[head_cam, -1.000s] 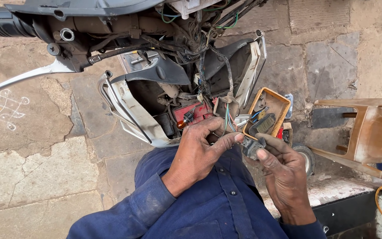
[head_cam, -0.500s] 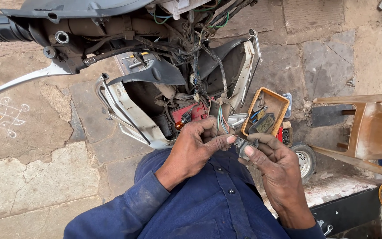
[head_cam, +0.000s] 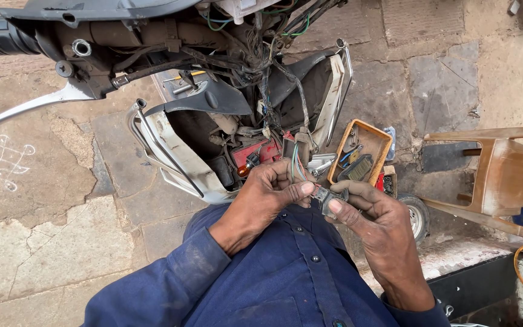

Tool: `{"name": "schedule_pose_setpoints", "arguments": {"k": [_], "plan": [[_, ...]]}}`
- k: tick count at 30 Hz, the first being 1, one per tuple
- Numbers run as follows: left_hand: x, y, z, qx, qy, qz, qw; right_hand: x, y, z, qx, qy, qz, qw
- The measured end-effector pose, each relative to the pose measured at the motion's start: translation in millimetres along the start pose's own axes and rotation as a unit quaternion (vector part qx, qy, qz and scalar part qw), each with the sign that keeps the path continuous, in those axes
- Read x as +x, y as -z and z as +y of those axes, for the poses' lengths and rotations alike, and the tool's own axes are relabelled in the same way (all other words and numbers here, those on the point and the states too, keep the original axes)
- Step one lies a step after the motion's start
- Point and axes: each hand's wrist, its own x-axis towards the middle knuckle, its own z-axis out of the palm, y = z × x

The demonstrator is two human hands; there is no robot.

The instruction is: Repairing the electrical wiring and front panel components of a motorcycle.

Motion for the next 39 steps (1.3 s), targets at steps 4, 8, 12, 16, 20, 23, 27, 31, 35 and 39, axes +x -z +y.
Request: {"name": "schedule_pose_setpoints", "arguments": {"k": [4, 8, 12, 16, 20, 23, 27, 31, 35, 39], "plan": [[4, 3, -2, -0.022, 0.007, -0.026, 0.999, 1, 1, 3, -0.007, 0.001, -0.002, 1.0], [5, 1, 1, -0.08, 0.025, -0.061, 0.995, 1, 3, 6, 0.034, -0.004, -0.01, 0.999], [3, 2, 5, -0.111, 0.048, -0.086, 0.989, 1, 5, 10, 0.06, 0.003, -0.021, 0.998], [10, 6, -11, 0.01, -0.023, -0.059, 0.998, -1, -1, -2, -0.009, -0.011, 0.004, 1.0], [14, 1, -9, 0.049, -0.071, -0.025, 0.996, 0, -3, -8, -0.037, 0.009, 0.02, 0.999], [11, -9, 2, 0.123, -0.109, 0.006, 0.986, 0, -4, -16, -0.107, 0.018, 0.027, 0.994], [9, -12, 8, 0.219, -0.181, 0.037, 0.958, 4, -4, -14, -0.133, 0.028, 0.001, 0.991], [19, 1, 2, 0.196, -0.126, 0.025, 0.972, 12, -6, -1, -0.037, 0.012, 0.014, 0.999], [24, 15, -9, 0.104, -0.088, -0.021, 0.99, 24, -11, 9, 0.132, -0.006, -0.012, 0.991], [14, 8, 8, -0.035, -0.044, -0.022, 0.998, 27, -14, 5, 0.159, -0.021, -0.008, 0.987]]}}
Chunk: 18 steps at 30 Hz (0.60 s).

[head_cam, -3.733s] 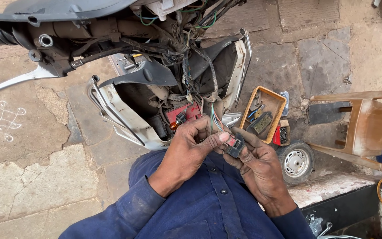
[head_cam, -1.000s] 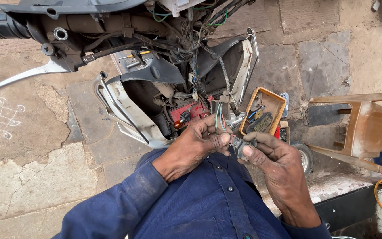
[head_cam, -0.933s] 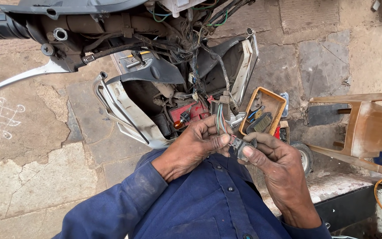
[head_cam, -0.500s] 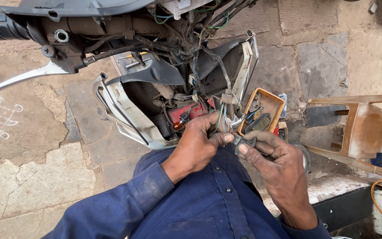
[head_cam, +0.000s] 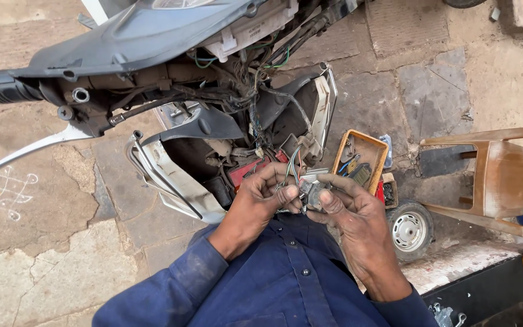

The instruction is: Repairing the electrical wiring and front panel components of a motorcycle.

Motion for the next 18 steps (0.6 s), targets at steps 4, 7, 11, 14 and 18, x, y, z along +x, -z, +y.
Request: {"name": "schedule_pose_setpoints", "arguments": {"k": [4, 7, 11, 14, 18], "plan": [[-2, 1, -11, -0.034, 0.04, 0.025, 0.998, -5, 5, 0, -0.017, 0.014, -0.038, 0.999], [-5, 0, -15, -0.051, 0.078, 0.033, 0.995, -7, 18, 15, -0.116, 0.094, -0.1, 0.984], [-10, -6, -22, -0.023, 0.08, 0.042, 0.996, -8, 28, 24, -0.182, 0.184, -0.086, 0.962], [-10, -7, -31, -0.031, 0.069, 0.024, 0.997, -5, 39, 32, -0.155, 0.164, -0.072, 0.972], [-6, -22, -26, -0.05, 0.095, -0.014, 0.994, 2, 40, 17, -0.123, 0.12, -0.064, 0.983]]}}
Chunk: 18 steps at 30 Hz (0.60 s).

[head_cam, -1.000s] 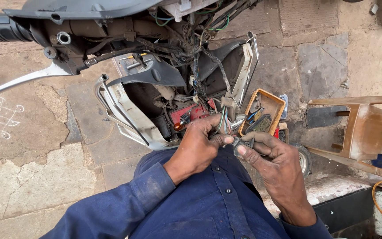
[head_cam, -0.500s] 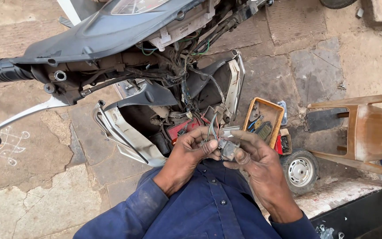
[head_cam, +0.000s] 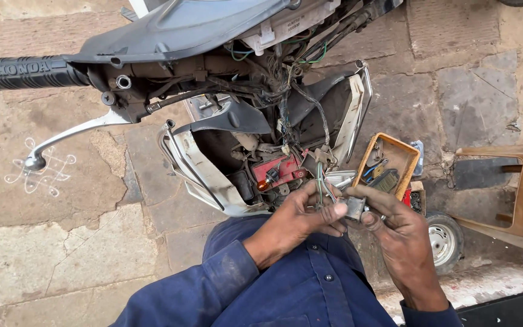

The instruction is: Repairing the electrical wiring and front panel components of a motorcycle.

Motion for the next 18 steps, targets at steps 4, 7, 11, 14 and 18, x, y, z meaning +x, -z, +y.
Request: {"name": "schedule_pose_setpoints", "arguments": {"k": [4, 7, 11, 14, 18], "plan": [[14, -6, -11, 0.016, -0.016, 0.046, 0.999, -6, -4, 10, -0.055, 0.022, 0.105, 0.993], [18, -11, -11, 0.024, -0.001, 0.068, 0.997, -13, -4, 17, -0.091, -0.03, 0.136, 0.986], [19, -18, -10, -0.002, -0.02, 0.037, 0.999, -16, -2, 35, -0.113, 0.025, 0.134, 0.984], [18, -24, -6, 0.051, -0.018, 0.053, 0.997, -17, -2, 39, -0.152, 0.059, 0.155, 0.974], [22, -25, -17, 0.139, -0.034, 0.078, 0.987, -18, -1, 41, -0.145, 0.089, 0.169, 0.971]]}}
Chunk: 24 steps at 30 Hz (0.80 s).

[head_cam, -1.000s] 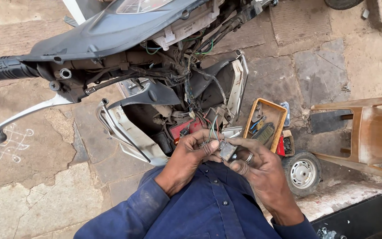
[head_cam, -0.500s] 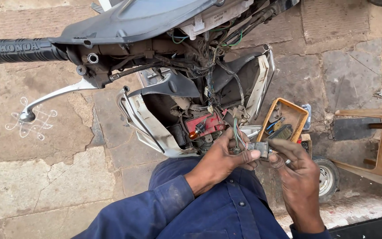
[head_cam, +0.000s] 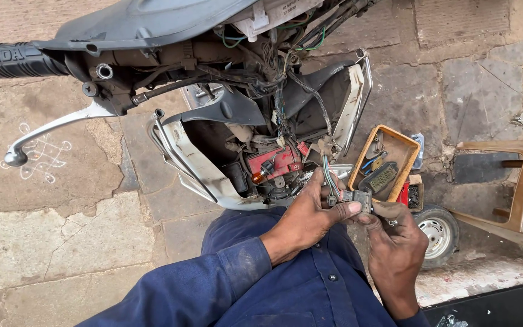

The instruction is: Repairing the electrical wiring and front panel components of a motorcycle.

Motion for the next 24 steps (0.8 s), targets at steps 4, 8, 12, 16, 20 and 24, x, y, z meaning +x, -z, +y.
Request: {"name": "schedule_pose_setpoints", "arguments": {"k": [4, 8, 12, 16, 20, 24], "plan": [[0, -4, 3, -0.055, 0.008, 0.003, 0.998, 1, -2, -1, 0.035, -0.029, -0.002, 0.999], [-3, -7, 6, -0.099, 0.036, 0.002, 0.994, 3, -2, -5, 0.073, -0.047, -0.02, 0.996], [2, -8, -7, -0.152, 0.06, -0.009, 0.987, 11, 6, -7, 0.086, -0.064, -0.053, 0.993], [-2, -7, -5, -0.191, 0.063, -0.013, 0.979, 24, 15, 11, 0.124, -0.039, -0.11, 0.985], [0, -7, -12, -0.205, 0.059, -0.021, 0.977, 32, 17, -1, 0.133, -0.07, -0.137, 0.979], [-5, -10, -4, -0.213, 0.063, -0.012, 0.975, 30, 20, 3, 0.061, -0.034, -0.152, 0.986]]}}
